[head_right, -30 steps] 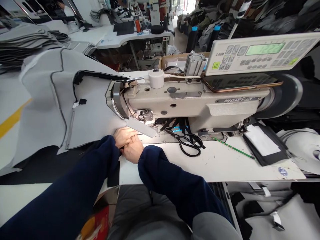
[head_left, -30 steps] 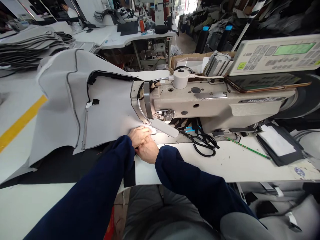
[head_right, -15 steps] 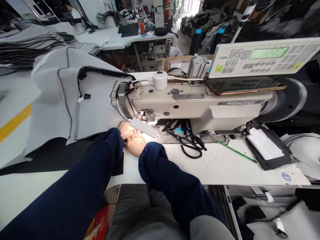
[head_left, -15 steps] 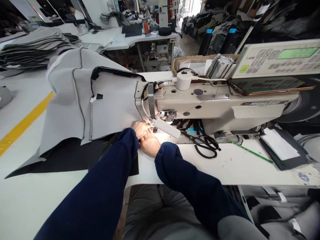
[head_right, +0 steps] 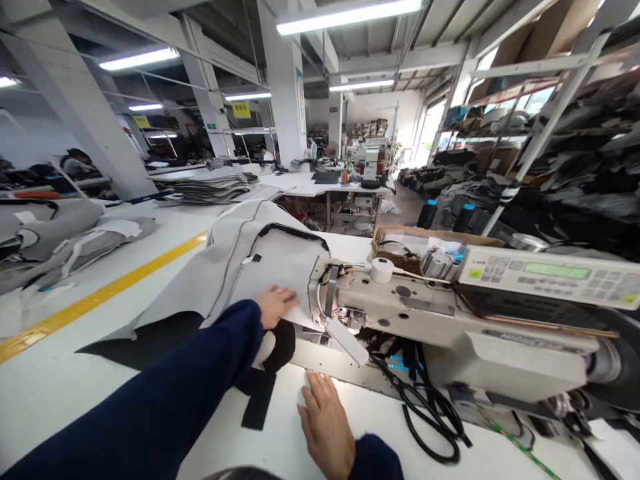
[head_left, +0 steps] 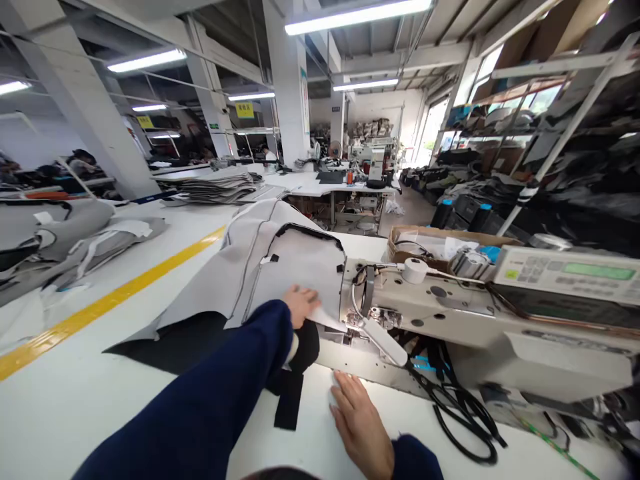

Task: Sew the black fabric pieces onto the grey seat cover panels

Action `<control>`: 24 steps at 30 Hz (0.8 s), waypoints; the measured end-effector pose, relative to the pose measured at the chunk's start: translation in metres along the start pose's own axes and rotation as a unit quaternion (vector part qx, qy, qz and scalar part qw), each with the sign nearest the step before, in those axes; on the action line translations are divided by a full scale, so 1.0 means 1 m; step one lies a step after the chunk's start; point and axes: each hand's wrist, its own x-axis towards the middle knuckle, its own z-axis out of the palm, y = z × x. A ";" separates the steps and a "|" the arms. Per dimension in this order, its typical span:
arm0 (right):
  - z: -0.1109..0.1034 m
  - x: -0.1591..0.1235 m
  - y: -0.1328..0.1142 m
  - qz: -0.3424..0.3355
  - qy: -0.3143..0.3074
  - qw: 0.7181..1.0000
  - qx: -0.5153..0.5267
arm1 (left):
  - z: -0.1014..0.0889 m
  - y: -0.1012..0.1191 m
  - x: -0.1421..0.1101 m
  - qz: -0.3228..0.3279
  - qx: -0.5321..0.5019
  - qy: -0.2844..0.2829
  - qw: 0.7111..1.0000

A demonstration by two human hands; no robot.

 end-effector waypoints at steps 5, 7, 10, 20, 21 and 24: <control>-0.004 -0.006 0.006 -0.005 0.022 1.000 -0.009 | 0.033 -0.046 -0.061 -0.188 -0.101 0.094 0.972; -0.003 -0.004 0.006 -0.010 0.025 1.000 -0.013 | 0.053 -0.039 -0.076 -0.218 -0.107 0.099 0.965; -0.003 -0.002 0.004 -0.008 0.026 0.999 -0.026 | 0.066 -0.015 -0.092 -0.227 -0.114 0.097 0.962; -0.017 -0.016 0.005 -0.048 0.056 0.996 -0.042 | 0.062 0.035 -0.220 -0.237 -0.185 0.071 0.951; -0.023 -0.023 0.013 -0.048 0.060 0.996 -0.048 | 0.060 0.035 -0.243 -0.235 -0.195 0.063 0.950; -0.044 -0.048 0.054 -0.022 0.064 0.993 -0.092 | 0.035 0.027 -0.308 -0.205 -0.270 -0.001 0.941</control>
